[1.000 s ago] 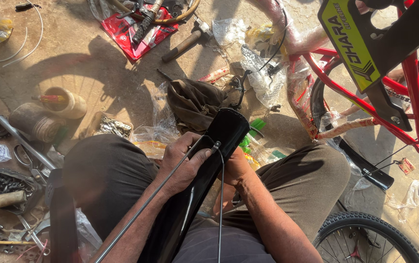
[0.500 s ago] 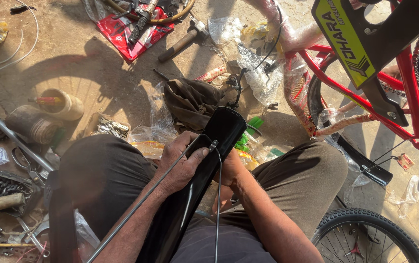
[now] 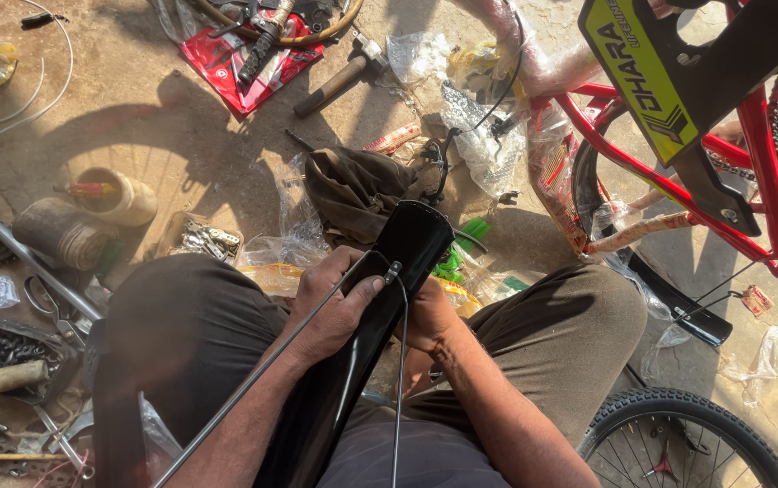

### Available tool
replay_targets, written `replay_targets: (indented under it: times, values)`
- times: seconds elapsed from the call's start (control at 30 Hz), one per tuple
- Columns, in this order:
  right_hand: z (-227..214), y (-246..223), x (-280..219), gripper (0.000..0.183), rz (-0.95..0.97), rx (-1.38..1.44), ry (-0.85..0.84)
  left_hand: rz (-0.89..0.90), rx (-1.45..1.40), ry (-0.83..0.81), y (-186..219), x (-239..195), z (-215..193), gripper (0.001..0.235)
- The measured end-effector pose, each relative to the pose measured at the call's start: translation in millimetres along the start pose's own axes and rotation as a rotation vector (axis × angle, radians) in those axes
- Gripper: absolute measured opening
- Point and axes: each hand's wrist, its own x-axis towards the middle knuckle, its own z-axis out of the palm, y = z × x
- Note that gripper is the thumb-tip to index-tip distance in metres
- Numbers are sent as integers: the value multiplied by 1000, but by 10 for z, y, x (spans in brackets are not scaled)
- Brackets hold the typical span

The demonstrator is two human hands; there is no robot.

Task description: The person sits on the ground and works on a bicycle's rear mudguard and frame. They thread a cable through the mudguard, use a screwdriver to tighten a screw, and then use pliers to adjust a cable near the chainstay.

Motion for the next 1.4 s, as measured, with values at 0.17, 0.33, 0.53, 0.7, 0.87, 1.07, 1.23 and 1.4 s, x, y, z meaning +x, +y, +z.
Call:
replay_targets:
  times: [0.17,0.33,0.53,0.7,0.87,1.07,1.23,1.4]
  values:
    - [-6,4,-31,27,-35,-8,-125,-44,-61,-16,-6,-18,-15,30]
    - [7,16,-3,23,34,33,-12,-13,-46,17,7,-13,-29,29]
    - [-39,2,40,36,64,18,10,-6,-41,6,2,33,18,28]
    - [-77,15,47,25,83,72,-48,-56,-21,23,31,25,-23,28]
    - [-153,58,54,29,10,37,-65,-25,-63,9,-23,31,32,26]
    - [-97,17,74,20,59,132,-108,2,-78,25,-14,40,-15,28]
    - [-90,30,32,26,5,61,-149,21,-81,36,-75,12,21,27]
    - [1,-41,48,22,49,133,-196,-2,-110,40,3,37,-32,25]
